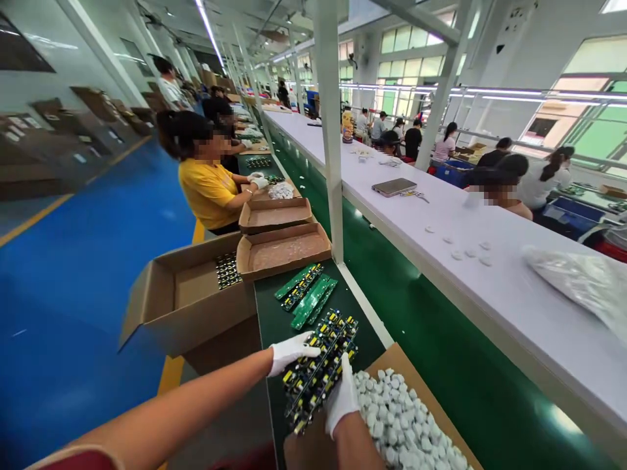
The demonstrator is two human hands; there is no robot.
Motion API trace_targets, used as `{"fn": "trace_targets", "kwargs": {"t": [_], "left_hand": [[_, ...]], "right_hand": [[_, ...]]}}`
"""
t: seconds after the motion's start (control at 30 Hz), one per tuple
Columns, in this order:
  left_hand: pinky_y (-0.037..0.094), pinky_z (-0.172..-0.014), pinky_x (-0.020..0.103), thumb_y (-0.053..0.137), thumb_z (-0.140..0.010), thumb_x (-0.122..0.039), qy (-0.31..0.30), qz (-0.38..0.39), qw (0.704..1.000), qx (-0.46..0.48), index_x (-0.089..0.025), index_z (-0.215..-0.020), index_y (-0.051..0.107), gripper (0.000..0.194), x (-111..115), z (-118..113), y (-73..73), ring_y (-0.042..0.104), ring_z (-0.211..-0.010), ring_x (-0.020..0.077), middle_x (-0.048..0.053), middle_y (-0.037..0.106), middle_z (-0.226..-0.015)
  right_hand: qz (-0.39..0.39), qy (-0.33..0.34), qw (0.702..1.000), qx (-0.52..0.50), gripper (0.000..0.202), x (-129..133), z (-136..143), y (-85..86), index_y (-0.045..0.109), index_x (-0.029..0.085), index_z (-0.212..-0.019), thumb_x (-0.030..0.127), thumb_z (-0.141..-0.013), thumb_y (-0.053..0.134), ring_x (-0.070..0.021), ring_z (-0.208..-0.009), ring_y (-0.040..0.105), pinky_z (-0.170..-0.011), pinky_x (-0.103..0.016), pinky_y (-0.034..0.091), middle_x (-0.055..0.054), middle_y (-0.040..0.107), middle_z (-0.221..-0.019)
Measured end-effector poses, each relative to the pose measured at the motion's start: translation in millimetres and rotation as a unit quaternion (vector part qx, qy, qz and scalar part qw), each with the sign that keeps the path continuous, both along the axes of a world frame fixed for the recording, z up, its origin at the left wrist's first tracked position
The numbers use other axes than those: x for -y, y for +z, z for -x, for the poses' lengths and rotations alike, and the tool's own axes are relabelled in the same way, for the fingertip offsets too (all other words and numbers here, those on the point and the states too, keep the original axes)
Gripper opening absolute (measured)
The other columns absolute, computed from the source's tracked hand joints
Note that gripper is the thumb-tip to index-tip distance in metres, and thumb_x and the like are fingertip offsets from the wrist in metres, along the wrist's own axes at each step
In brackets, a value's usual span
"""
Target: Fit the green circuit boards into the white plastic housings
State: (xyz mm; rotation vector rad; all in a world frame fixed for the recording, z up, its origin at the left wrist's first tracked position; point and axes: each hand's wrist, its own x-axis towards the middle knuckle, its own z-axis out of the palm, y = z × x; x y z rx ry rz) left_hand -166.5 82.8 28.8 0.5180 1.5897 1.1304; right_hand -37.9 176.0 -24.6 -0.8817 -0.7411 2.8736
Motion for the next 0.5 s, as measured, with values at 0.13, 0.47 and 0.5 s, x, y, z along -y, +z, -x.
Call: {"fn": "trace_targets", "kwargs": {"t": [0.13, 0.47, 0.5], "left_hand": [[0.047, -0.087, 0.042, 0.064, -0.073, -0.042, 0.006, 0.084, 0.990, -0.112, -0.016, -0.112, 0.054, 0.048, -24, 98, -16.0, 0.064, -0.090, 0.0237, 0.007, 0.068, -0.097], [0.000, -0.108, 0.055, 0.078, -0.051, -0.042, -0.087, 0.156, 0.894, -0.411, -0.019, -0.136, 0.038, 0.097, -43, 147, -32.0, 0.007, -0.137, 0.0395, 0.014, 0.015, -0.151], [-0.005, -0.106, 0.058, 0.079, -0.047, -0.043, -0.101, 0.161, 0.881, -0.432, -0.019, -0.139, 0.033, 0.105, -43, 135, -38.7, 0.003, -0.137, 0.0405, 0.016, 0.011, -0.152]], "right_hand": [[0.007, 0.017, 1.000, -0.006, 0.054, -15, 81, -23.6, 0.056, 0.027, -0.121, 0.061, -0.081, 0.043, -0.0226, -0.114, 0.054, -0.096, -0.046, 0.041, -0.003, 0.062, -0.122], [0.000, 0.038, 0.998, -0.041, 0.038, -31, 159, -33.4, 0.061, 0.013, -0.106, 0.044, -0.091, 0.044, -0.0172, -0.098, 0.060, -0.091, -0.040, 0.045, -0.008, 0.061, -0.114], [0.002, 0.046, 0.998, -0.048, 0.034, -35, 157, -33.1, 0.059, 0.013, -0.108, 0.040, -0.091, 0.046, -0.0174, -0.097, 0.060, -0.088, -0.040, 0.047, -0.008, 0.060, -0.114]]}}
